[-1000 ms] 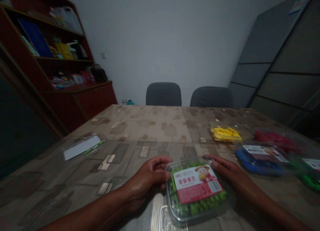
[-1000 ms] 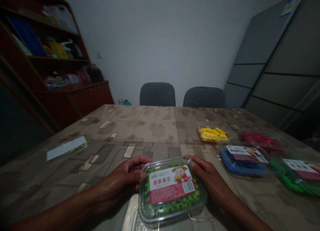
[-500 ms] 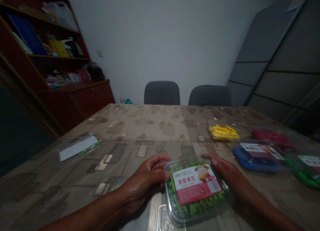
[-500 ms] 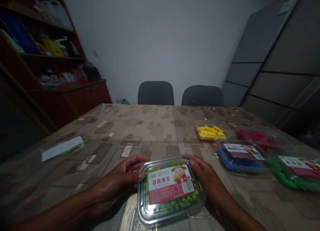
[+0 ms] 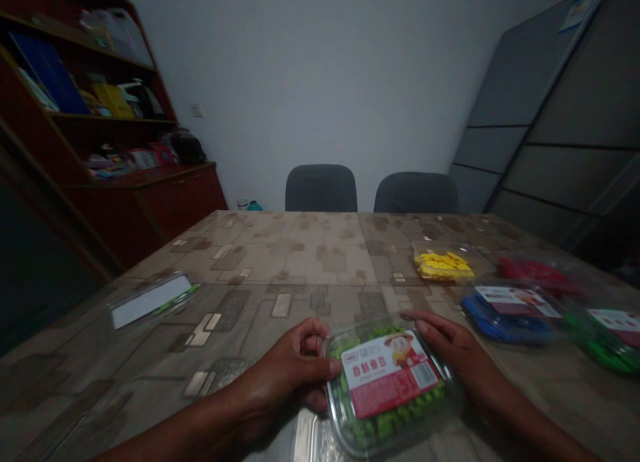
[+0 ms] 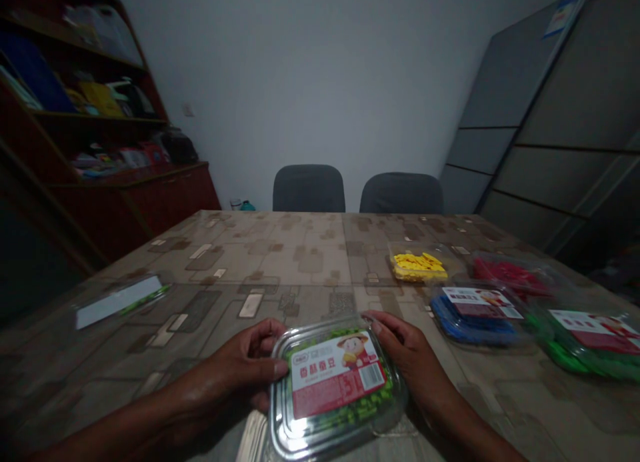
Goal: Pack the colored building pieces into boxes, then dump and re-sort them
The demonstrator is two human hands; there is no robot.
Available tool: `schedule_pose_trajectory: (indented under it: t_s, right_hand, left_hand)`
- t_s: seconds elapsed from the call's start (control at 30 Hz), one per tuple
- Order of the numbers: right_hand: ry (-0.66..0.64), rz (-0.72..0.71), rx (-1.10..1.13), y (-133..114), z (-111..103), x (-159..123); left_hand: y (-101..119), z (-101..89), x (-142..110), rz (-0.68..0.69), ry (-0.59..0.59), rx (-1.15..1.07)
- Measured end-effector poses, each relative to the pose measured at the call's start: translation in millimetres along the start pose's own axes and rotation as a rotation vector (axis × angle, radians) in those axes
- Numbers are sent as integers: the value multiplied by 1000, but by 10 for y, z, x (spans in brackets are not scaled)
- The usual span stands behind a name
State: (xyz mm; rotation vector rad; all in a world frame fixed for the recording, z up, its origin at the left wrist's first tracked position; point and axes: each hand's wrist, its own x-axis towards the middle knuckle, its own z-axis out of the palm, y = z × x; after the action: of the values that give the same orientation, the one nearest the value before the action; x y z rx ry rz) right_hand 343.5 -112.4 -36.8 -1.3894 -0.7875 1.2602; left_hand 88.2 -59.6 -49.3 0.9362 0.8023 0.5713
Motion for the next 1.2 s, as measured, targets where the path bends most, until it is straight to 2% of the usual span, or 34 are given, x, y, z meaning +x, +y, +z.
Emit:
schedule_pose_trajectory:
  t_s: [0.33,0.43,0.6,0.77,0.97,1.2]
  right_hand:
    - [-101,93,103,1,-3,-31]
    - [-168,83,83,-34,-77,-68]
    - [-143,73,-35,-17,-196,-60]
    - [-165,21,-68,26,-215,-20]
    - [-247,111,-19,68,-273,-4]
    - [-295,102,-48,57,-328,-44]
  left_hand:
    - [-56,9,26,-4,50,-51]
    - [-66,-7,42,6,38,-57]
    - [-43,-6,48,38,46,-42]
    - [-47,-43,84,6,26,-58]
    - [-47,-75,90,5,6,-68]
    - [-37,-63,76,32,3,-64]
